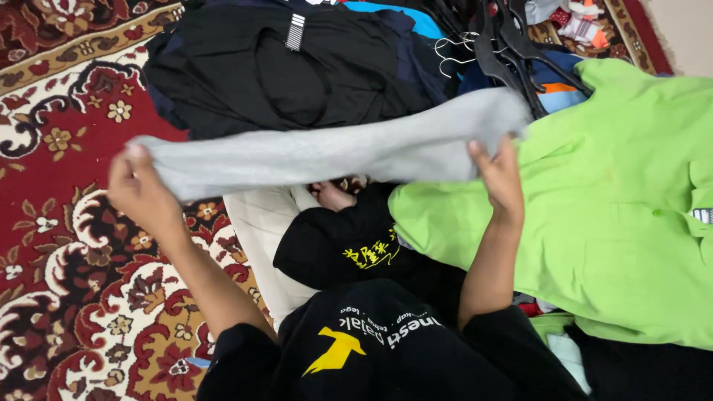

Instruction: Hanging various shirts on plastic hangers while sitting on a rug

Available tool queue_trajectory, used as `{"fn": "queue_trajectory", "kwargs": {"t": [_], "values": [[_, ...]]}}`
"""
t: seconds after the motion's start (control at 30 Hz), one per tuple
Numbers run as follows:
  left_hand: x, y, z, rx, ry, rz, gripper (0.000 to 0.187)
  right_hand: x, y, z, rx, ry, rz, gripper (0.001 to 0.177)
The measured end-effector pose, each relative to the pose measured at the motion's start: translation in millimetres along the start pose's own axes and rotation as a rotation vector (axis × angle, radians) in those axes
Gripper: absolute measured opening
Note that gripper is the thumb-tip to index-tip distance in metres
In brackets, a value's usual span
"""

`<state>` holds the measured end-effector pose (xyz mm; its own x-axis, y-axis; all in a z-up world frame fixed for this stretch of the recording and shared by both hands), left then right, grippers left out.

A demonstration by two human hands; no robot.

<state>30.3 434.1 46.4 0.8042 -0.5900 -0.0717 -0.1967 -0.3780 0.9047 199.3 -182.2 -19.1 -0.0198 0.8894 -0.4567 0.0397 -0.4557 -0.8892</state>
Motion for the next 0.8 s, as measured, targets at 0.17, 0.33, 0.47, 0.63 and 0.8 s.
{"fn": "queue_trajectory", "kwargs": {"t": [0.17,0.33,0.47,0.63,0.8], "values": [[-30.1,-106.3,34.4,-0.513,-0.247,-0.506,0.043,6.3,89.8,9.3,0.292,-0.093,0.351,0.034],[-9.6,-84.6,28.6,-0.376,-0.231,0.054,0.032,3.6,87.1,0.5,0.360,-0.005,0.179,0.033],[26.3,-33.5,-1.5,-0.290,-0.188,0.386,0.022,-20.4,92.8,-38.4,0.112,0.184,-0.087,0.013],[37.7,20.0,-19.9,0.004,-0.096,0.727,0.029,-40.1,-12.6,-24.0,-0.306,0.351,-0.216,0.029],[37.4,42.2,-0.7,0.138,-0.124,0.354,0.032,-19.3,14.3,-16.2,-0.206,0.265,0.013,0.043]]}}
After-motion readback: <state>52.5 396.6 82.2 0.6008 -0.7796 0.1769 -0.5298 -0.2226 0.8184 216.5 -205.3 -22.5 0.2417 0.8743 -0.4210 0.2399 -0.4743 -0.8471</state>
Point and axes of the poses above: each hand's wrist, its own z-axis away from the middle knuckle, its own x-axis out of the palm, y = z × x, the point moved 10 cm from there along -z, towards the middle knuckle, and after that the axes turned 15 degrees about z, right-handed, at the moved point
